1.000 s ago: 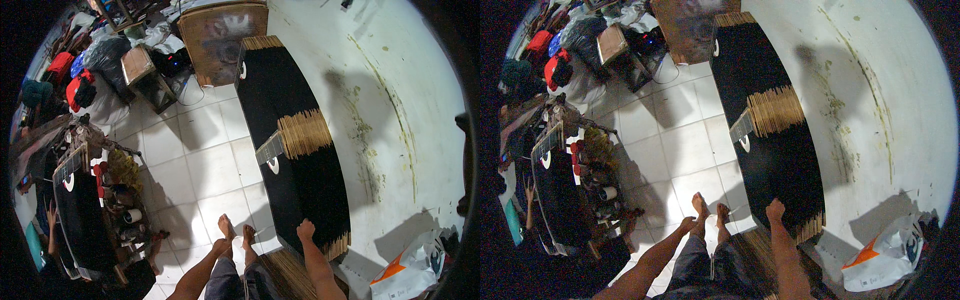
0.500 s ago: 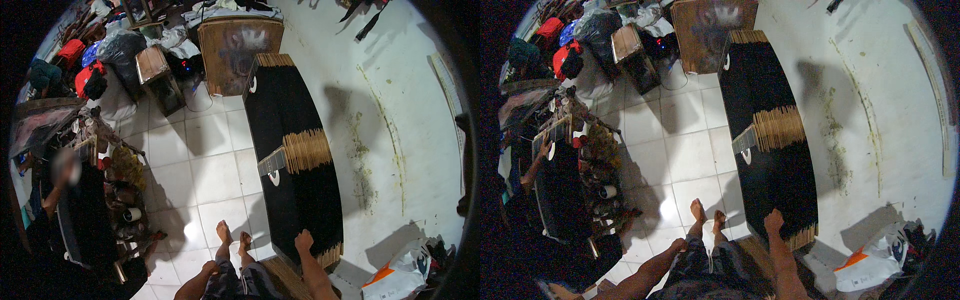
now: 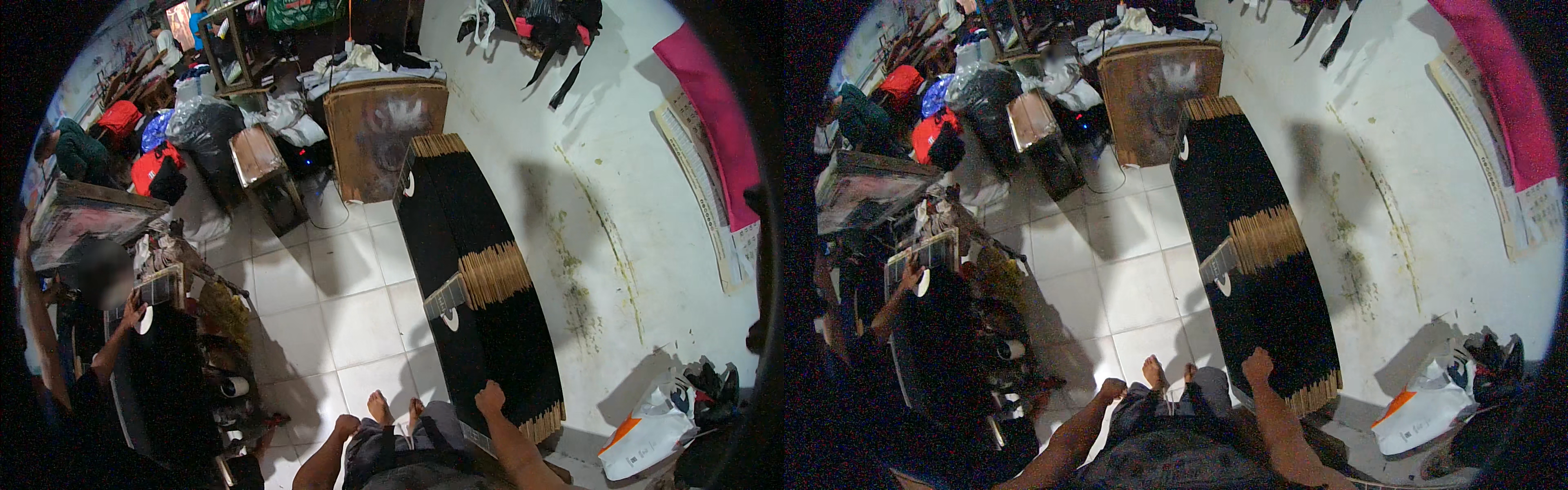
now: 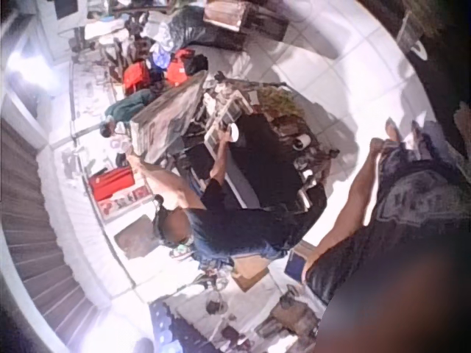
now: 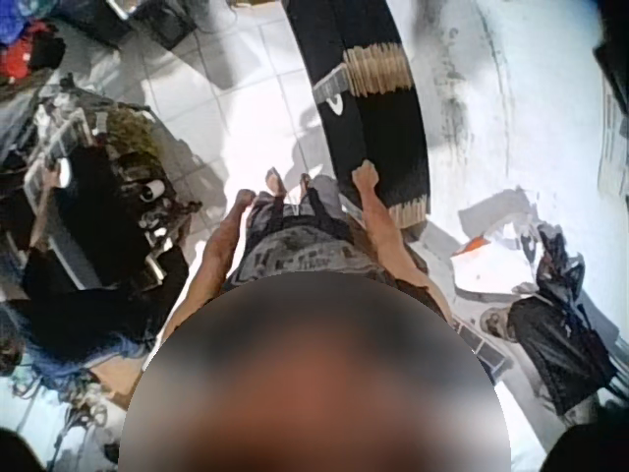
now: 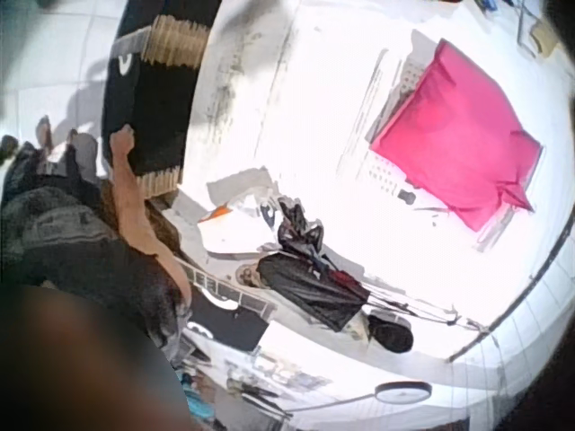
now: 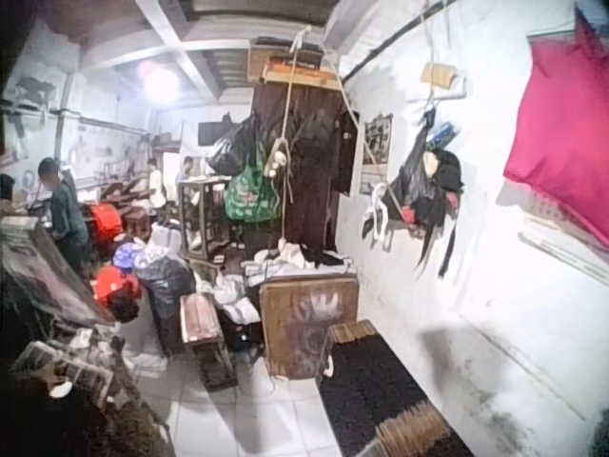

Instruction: The person assists a coworker by taking printed black t-shirts from a screen printing press and stacking them on a nearby pile. The coworker operates the press while the camera wearer handles the finished garments.

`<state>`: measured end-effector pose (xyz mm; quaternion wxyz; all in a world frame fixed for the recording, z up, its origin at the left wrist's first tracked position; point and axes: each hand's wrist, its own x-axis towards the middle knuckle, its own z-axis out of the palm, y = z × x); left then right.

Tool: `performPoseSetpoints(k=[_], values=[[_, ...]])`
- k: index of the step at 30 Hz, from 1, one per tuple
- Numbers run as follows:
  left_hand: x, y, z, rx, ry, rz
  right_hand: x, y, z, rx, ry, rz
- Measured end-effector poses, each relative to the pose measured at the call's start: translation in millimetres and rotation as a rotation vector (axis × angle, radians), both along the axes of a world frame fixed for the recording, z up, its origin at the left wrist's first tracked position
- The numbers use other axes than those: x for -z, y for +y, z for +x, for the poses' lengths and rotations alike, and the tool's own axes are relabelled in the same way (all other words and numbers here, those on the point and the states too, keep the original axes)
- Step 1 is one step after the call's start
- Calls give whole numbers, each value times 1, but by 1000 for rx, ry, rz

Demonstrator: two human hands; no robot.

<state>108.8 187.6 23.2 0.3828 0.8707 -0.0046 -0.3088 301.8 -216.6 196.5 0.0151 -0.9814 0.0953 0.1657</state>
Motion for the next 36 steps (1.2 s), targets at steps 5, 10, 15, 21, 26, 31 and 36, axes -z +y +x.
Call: performPoseSetpoints(k=[5,10,15,21,26,31,36], values=[[-45,37,42,-998,255,-547,8,29,24,-75,66,97],[-55,61,63,-995,337,-219,61,49,84,-232,269,118],[-46,30,49,-617,172,109,149,61,179,-647,400,327],[-34,-45,84,-495,65,364,177,94,276,-1050,282,282],[-33,-65,108,-961,219,115,171,140,330,-941,339,296],[-22,-58,118,-958,210,105,232,169,345,-1190,283,323],[-5,-42,114,-779,68,94,239,168,315,-1209,409,375]])
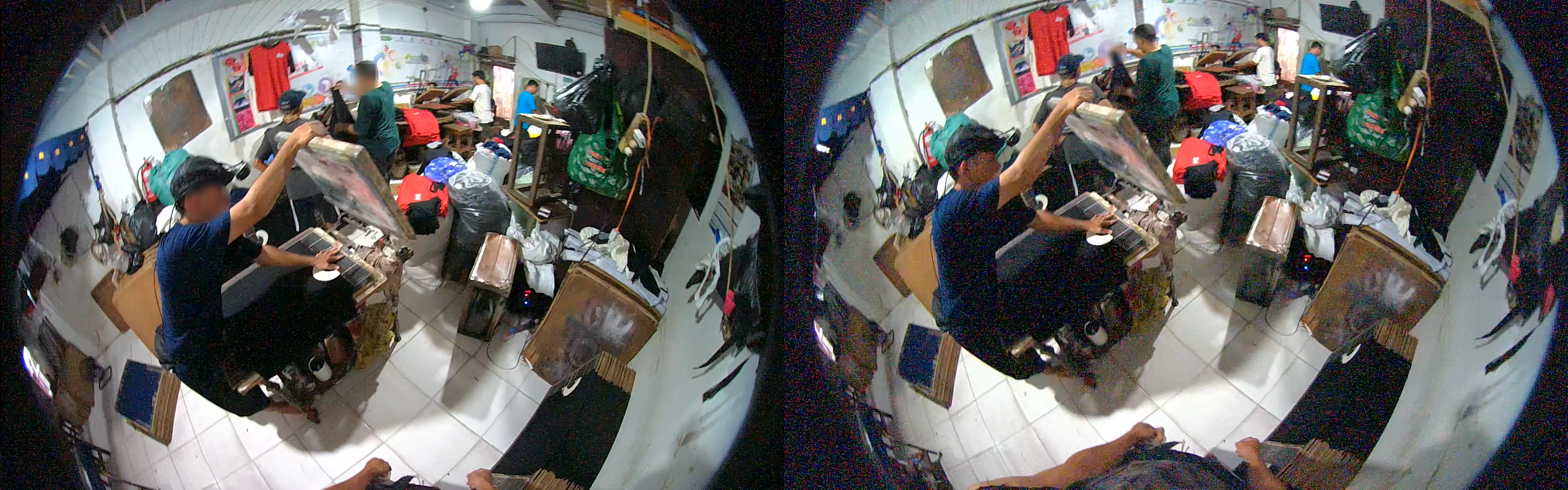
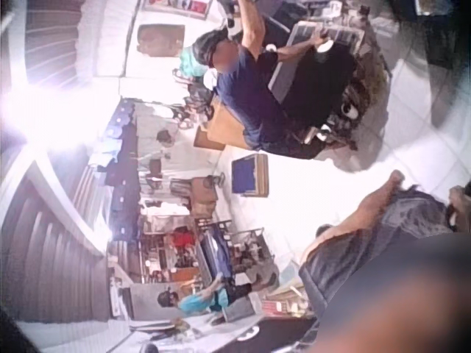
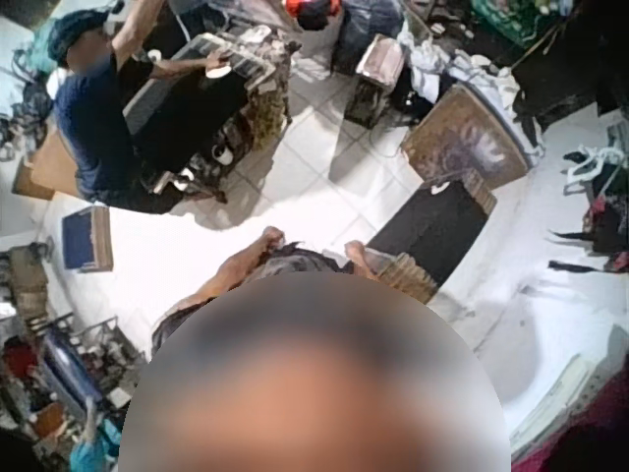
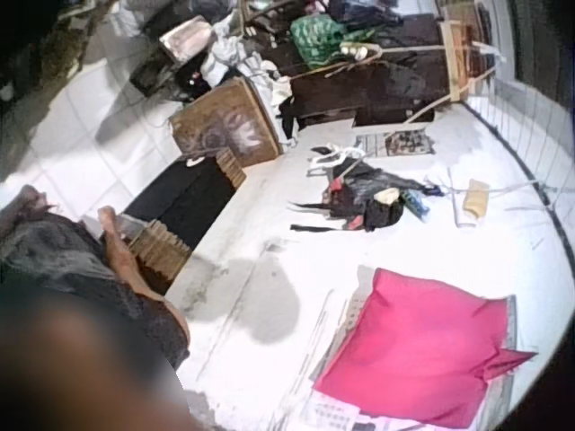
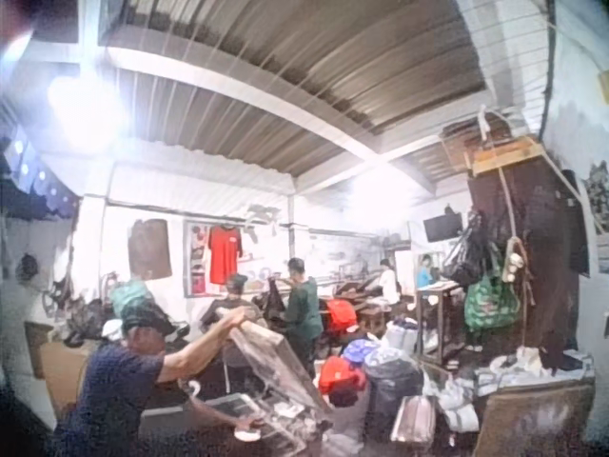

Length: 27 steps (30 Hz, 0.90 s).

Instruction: The person assists a coworker by taking printed black t-shirts from a screen printing press and stacking them on a nearby pile. The coworker operates the press while the camera wearer handles the finished garments.

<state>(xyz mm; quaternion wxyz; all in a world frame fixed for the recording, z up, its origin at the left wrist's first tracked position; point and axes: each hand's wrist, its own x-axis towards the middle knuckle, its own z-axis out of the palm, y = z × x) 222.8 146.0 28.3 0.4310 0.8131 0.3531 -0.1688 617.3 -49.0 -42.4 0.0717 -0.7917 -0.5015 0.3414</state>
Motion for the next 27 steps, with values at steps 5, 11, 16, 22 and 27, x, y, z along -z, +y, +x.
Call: performPoseSetpoints(k=[5,11,16,22,27], values=[[1,9,-8,-94,216,26,-21,-4,-36,137,157,-43],[5,1,-17,-465,234,-140,-29,-17,-35,194,175,-54],[32,7,-31,-578,162,-321,-42,-25,-26,175,146,-74],[56,5,-31,-580,130,-338,-61,-18,-30,96,100,-84],[19,-1,-36,-485,6,-240,-73,-10,-43,-481,-269,-1]])
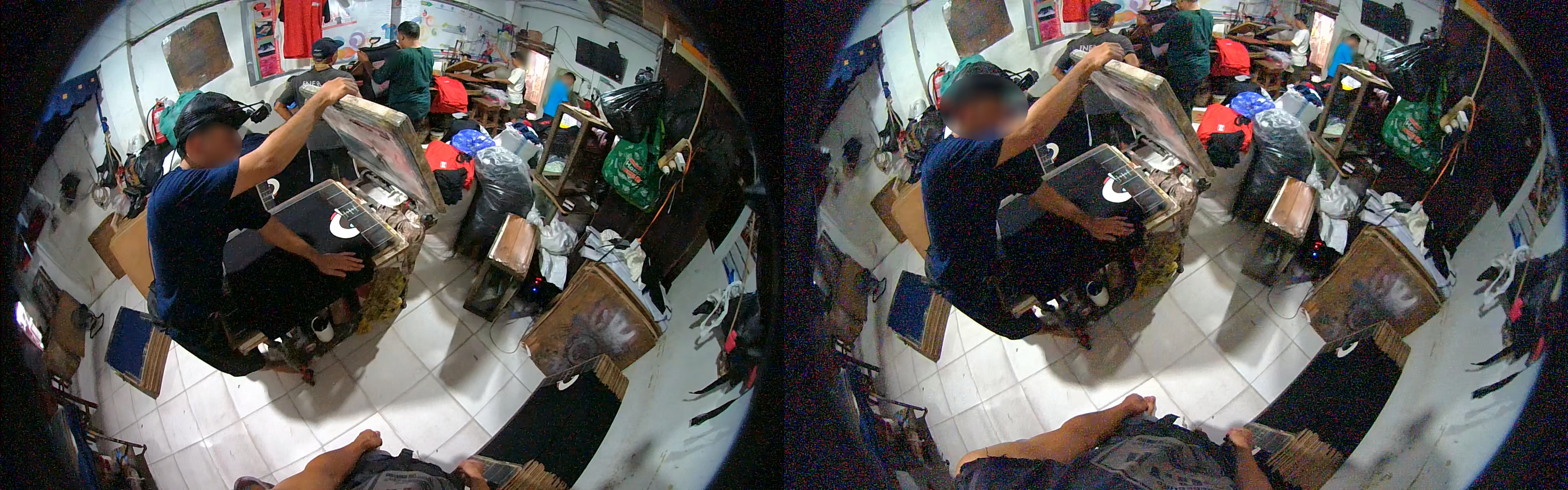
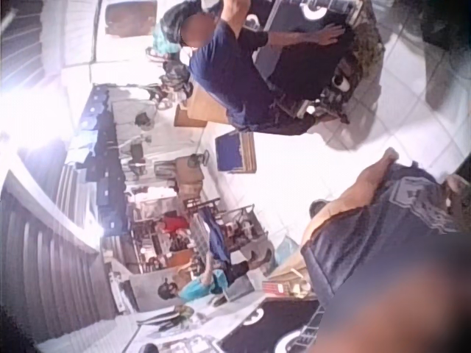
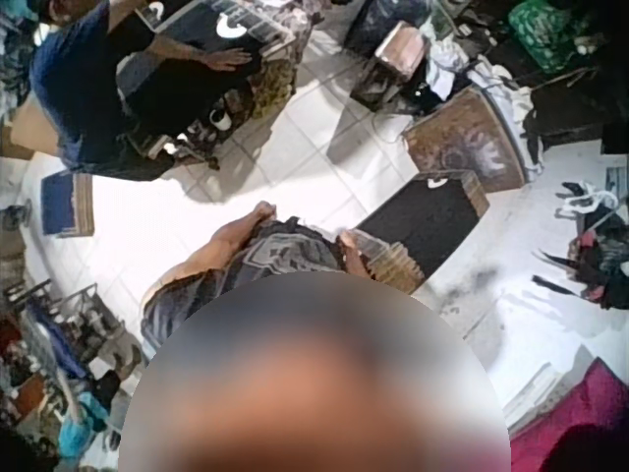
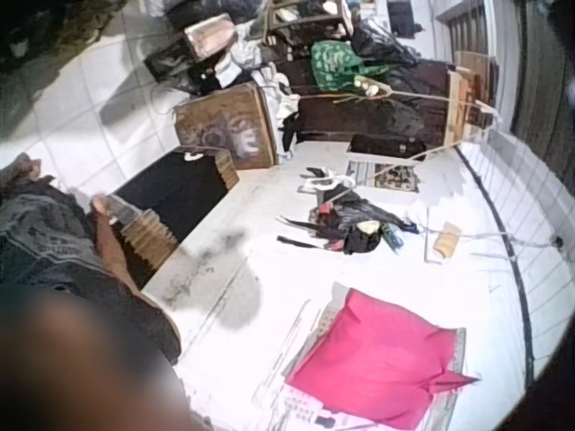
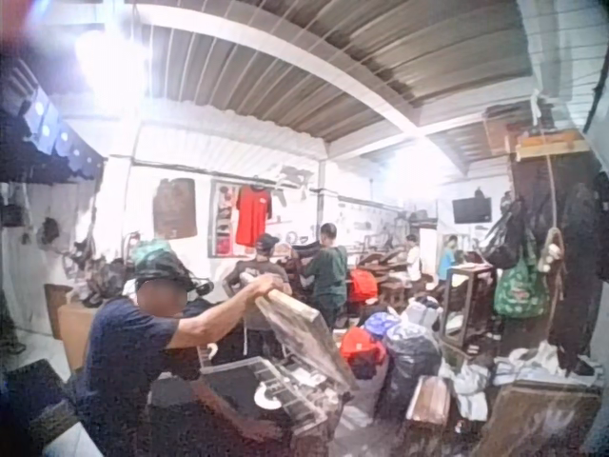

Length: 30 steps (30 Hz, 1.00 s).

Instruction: The person assists a coworker by taking printed black t-shirts from a screen printing press and stacking them on a nearby pile. The coworker operates the press while the camera wearer handles the finished garments.

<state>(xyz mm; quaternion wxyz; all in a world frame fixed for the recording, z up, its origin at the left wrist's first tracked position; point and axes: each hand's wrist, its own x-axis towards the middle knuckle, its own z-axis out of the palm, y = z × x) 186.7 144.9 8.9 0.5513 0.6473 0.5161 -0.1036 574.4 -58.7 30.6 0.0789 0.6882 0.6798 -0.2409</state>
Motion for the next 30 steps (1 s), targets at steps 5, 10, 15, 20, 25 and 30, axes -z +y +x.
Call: performPoseSetpoints(k=[5,10,15,20,25,30], values=[[-26,-5,7,-82,233,83,14,-15,-8,1293,646,-436],[-25,-15,0,113,139,240,47,-52,0,814,721,-50],[-41,-15,5,-125,120,91,50,-39,8,696,607,-90],[-54,-10,8,4,151,153,32,-18,7,823,336,-480],[-57,-11,10,6,173,158,68,-29,10,697,446,-146],[-63,-11,12,-61,154,115,110,-43,24,601,574,-69]])
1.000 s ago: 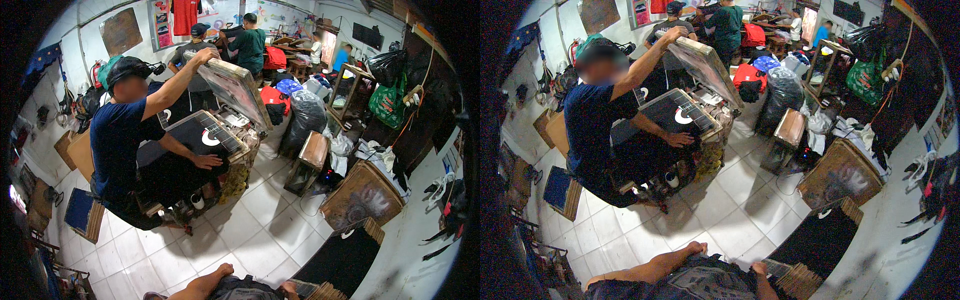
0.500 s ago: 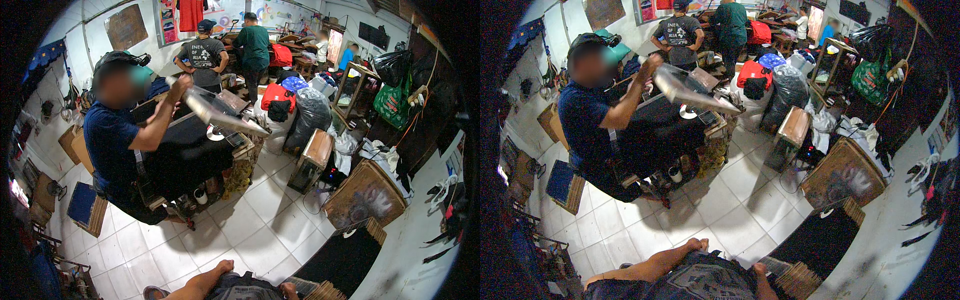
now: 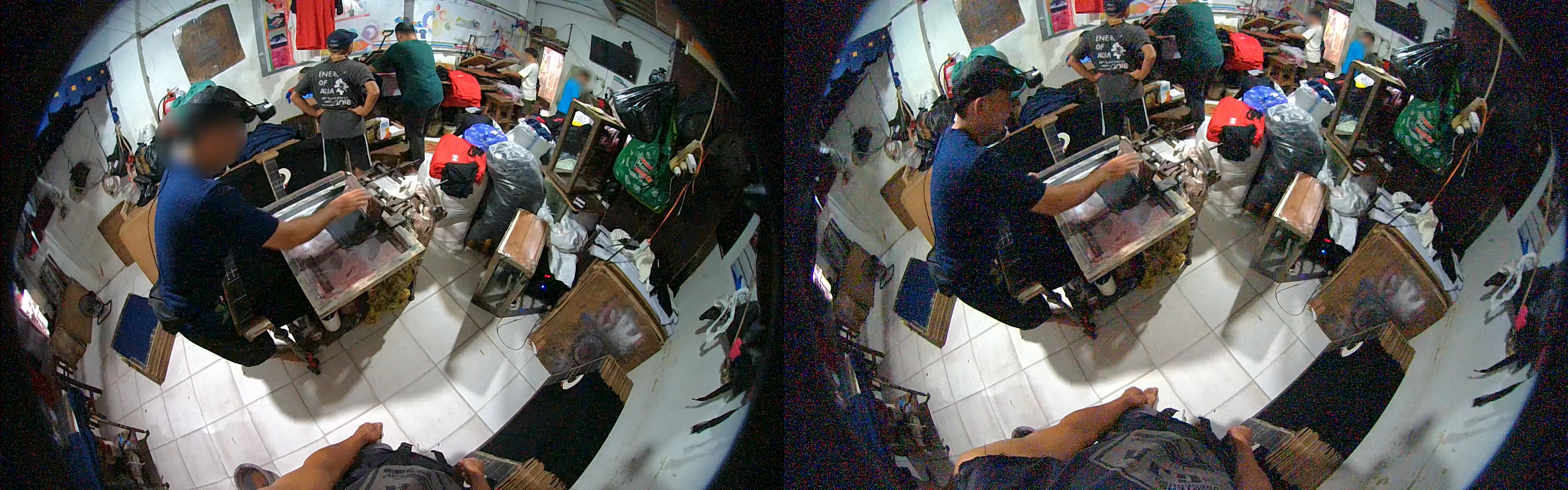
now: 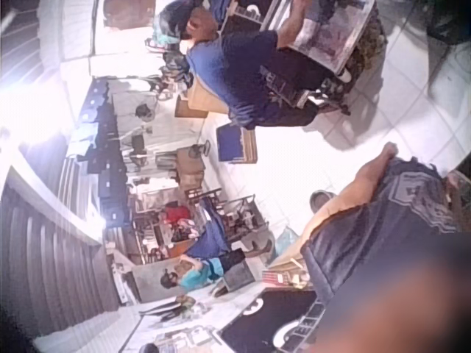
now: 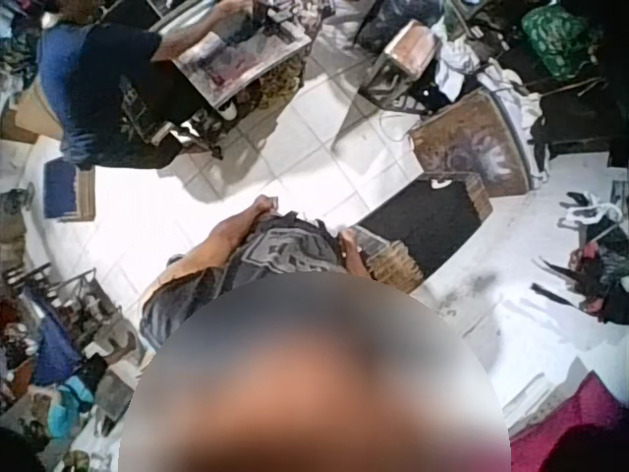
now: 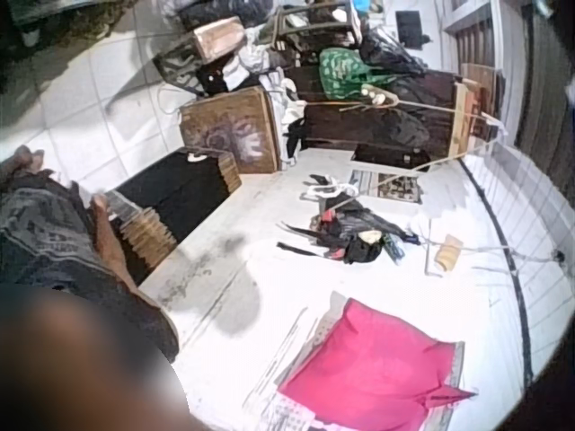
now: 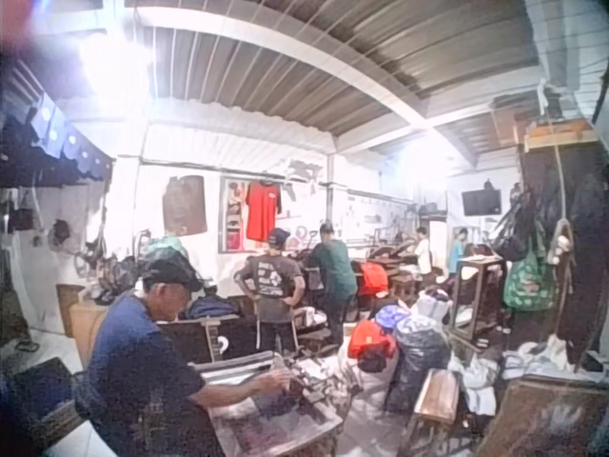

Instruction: The person assists a coworker by taking printed black t-shirts from a screen printing press and stacking them on a nearby pile. The coworker operates the press while the camera wearer handles the finished garments.

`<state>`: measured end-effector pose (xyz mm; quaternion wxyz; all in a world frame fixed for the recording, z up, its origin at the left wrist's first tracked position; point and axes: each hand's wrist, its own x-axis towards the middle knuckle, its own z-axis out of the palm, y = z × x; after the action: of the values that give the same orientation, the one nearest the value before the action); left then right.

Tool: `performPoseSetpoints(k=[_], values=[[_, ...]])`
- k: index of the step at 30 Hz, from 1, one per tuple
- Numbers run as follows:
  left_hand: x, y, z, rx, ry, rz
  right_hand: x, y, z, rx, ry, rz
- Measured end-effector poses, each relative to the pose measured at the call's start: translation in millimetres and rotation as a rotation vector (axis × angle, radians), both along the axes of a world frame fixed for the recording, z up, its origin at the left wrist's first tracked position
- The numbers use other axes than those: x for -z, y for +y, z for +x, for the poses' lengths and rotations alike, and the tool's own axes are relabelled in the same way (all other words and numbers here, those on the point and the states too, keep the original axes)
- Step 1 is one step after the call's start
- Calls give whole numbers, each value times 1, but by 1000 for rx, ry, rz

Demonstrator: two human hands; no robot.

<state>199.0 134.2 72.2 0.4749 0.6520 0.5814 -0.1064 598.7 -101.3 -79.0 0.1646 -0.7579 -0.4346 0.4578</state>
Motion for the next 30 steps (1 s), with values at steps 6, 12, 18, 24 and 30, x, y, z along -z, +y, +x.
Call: performPoseSetpoints(k=[6,12,18,24,30], values=[[9,3,-2,40,14,18,9,3,2,90,-14,-51],[28,4,-5,169,-30,78,9,6,-6,293,34,-84],[35,5,-4,135,-23,71,-11,12,-10,286,-19,-221],[48,4,-5,124,-40,75,-35,16,-16,398,86,-128],[31,7,-3,159,-40,52,-62,23,-19,396,82,-206]])
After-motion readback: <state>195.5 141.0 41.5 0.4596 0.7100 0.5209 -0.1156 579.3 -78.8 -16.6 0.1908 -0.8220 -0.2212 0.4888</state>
